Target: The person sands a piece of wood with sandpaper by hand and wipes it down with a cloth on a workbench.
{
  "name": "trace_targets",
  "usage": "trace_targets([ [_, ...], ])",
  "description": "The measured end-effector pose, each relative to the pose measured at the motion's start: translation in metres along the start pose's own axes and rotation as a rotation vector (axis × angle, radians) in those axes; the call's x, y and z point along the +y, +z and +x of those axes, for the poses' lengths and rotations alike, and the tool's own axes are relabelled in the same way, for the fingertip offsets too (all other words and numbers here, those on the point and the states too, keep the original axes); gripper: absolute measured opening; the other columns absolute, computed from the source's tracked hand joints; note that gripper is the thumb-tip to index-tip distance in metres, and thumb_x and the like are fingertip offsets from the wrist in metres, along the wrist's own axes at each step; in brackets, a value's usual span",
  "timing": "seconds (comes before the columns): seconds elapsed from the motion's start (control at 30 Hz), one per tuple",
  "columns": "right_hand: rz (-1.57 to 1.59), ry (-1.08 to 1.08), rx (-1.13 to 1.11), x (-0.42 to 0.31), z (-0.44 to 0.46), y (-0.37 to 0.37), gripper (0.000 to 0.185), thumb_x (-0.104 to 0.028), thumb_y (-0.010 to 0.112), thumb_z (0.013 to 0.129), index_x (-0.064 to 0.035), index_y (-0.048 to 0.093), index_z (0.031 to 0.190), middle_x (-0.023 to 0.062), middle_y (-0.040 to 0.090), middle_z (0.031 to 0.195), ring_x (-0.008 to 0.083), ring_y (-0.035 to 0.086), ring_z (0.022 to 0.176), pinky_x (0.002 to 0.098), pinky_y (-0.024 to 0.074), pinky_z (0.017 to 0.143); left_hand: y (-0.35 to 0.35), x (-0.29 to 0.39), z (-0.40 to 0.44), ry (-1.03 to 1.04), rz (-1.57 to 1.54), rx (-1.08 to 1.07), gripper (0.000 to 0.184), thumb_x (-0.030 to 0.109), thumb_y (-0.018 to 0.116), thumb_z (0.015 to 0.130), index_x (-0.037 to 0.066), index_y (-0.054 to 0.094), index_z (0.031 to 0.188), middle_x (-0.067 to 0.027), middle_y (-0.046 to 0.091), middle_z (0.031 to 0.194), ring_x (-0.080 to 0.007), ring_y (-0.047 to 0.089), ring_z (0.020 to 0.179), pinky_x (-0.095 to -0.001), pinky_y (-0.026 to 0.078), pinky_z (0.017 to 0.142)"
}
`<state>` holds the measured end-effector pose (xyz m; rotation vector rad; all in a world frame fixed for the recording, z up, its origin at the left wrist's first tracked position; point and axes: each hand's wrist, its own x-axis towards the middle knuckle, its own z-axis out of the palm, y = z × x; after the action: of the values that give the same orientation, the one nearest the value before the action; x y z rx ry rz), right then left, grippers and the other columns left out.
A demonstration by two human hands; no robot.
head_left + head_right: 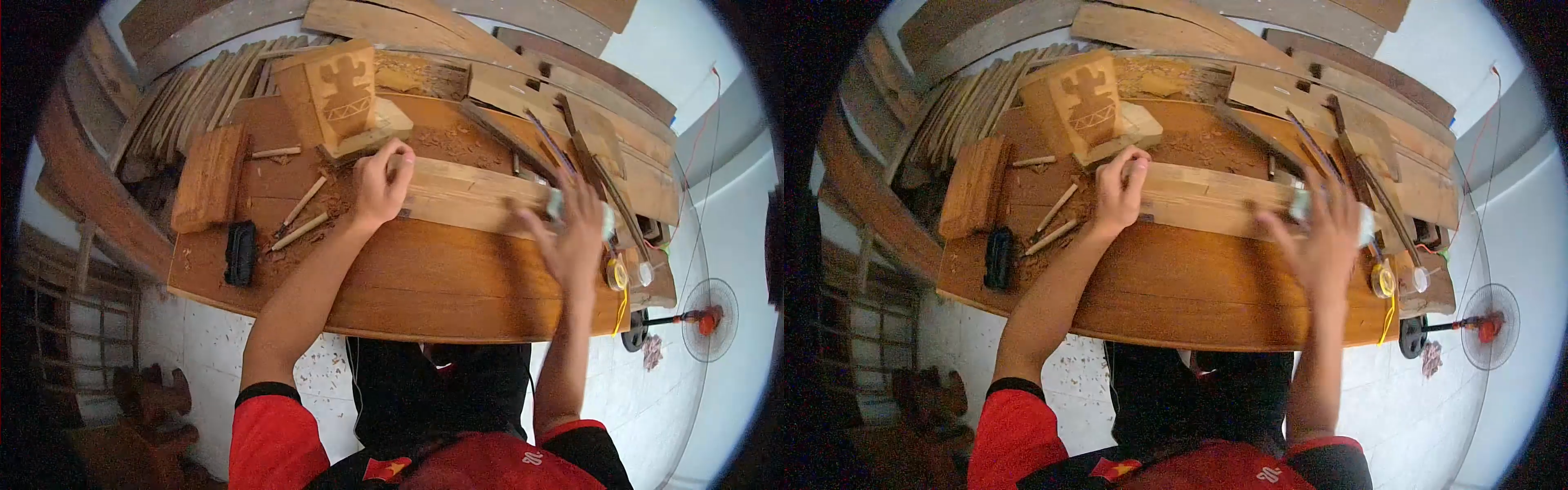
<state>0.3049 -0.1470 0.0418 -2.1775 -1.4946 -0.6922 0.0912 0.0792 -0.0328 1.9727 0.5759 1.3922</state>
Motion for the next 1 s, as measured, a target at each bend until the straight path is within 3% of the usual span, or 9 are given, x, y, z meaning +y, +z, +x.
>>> trace_targets([
  [0.17,0.238,-0.160,-0.010,-0.108,0.018,0.025,0.094,-0.068,0.078,0.078,-0.0155,0.053,0.152,0.0245,0.049,0.151,0.0466,0.044,0.138,0.0583,0.0318,0.119,-0.003,0.001,0.003,0.074,0.019,0.007,0.023,0.024,0.057,0.101,0.002,0.063,0.097,-0.0178,0.066,0.075,-0.0341,0.070,0.067,-0.0399,0.049,0.060],
  [0.23,0.277,-0.194,-0.031,-0.124,0.020,0.026,0.093,-0.066,0.079,0.078,-0.0170,0.052,0.152,0.0240,0.048,0.152,0.0457,0.044,0.139,0.0585,0.0317,0.119,-0.001,0.005,0.004,0.043,-0.006,-0.005,0.024,0.024,0.056,0.101,0.002,0.063,0.098,-0.0176,0.066,0.075,-0.0340,0.070,0.067,-0.0403,0.049,0.061],
  [0.5,0.031,-0.077,-0.046,0.018,-0.002,0.008,0.088,-0.059,0.081,0.081,-0.0230,0.051,0.155,0.0206,0.049,0.155,0.0426,0.044,0.143,0.0577,0.0307,0.120,-0.001,-0.003,0.003,-0.031,0.021,-0.038,0.036,0.039,0.056,0.105,0.005,0.067,0.097,-0.0092,0.061,0.057,-0.0248,0.061,0.050,-0.0370,0.045,0.054],
  [0.57,-0.060,-0.017,-0.105,0.045,-0.004,0.005,0.094,-0.063,0.079,0.081,-0.0185,0.047,0.157,0.0210,0.049,0.154,0.0427,0.044,0.142,0.0572,0.0289,0.121,-0.001,0.008,0.003,-0.074,0.012,-0.036,0.035,0.035,0.054,0.105,0.002,0.065,0.096,-0.0120,0.059,0.064,-0.0236,0.061,0.058,-0.0380,0.046,0.059],
  [0.7,-0.186,-0.002,-0.040,0.020,-0.003,0.013,0.104,-0.065,0.076,0.082,-0.0115,0.037,0.161,0.0253,0.047,0.154,0.0425,0.041,0.144,0.0570,0.0256,0.122,-0.002,0.006,0.002,-0.118,0.025,-0.049,0.035,0.034,0.052,0.106,0.001,0.063,0.099,-0.0155,0.057,0.068,-0.0273,0.061,0.061,-0.0391,0.047,0.062],
  [0.83,0.053,-0.105,0.002,-0.055,0.003,0.028,0.100,-0.060,0.076,0.084,-0.0066,0.037,0.159,0.0268,0.042,0.156,0.0458,0.035,0.146,0.0587,0.0234,0.123,0.003,-0.003,0.002,-0.003,0.090,0.024,0.033,0.034,0.051,0.107,0.005,0.064,0.098,-0.0146,0.063,0.063,-0.0327,0.066,0.058,-0.0421,0.049,0.057],
  [0.93,0.199,-0.176,-0.048,-0.113,0.010,0.032,0.095,-0.051,0.079,0.084,-0.0075,0.038,0.159,0.0265,0.040,0.156,0.0486,0.036,0.144,0.0603,0.0228,0.123,0.008,-0.009,0.002,0.087,0.066,0.091,0.031,0.032,0.051,0.107,0.005,0.063,0.100,-0.0175,0.066,0.073,-0.0359,0.069,0.068,-0.0422,0.051,0.062],
  [1.0,0.209,-0.199,-0.057,-0.128,0.011,0.031,0.094,-0.048,0.081,0.083,-0.0095,0.039,0.158,0.0253,0.041,0.155,0.0476,0.037,0.143,0.0596,0.0246,0.123,0.002,0.001,0.000,-0.063,0.027,-0.001,0.029,0.030,0.052,0.107,0.004,0.062,0.101,-0.0186,0.067,0.079,-0.0377,0.070,0.075,-0.0413,0.051,0.065],
])
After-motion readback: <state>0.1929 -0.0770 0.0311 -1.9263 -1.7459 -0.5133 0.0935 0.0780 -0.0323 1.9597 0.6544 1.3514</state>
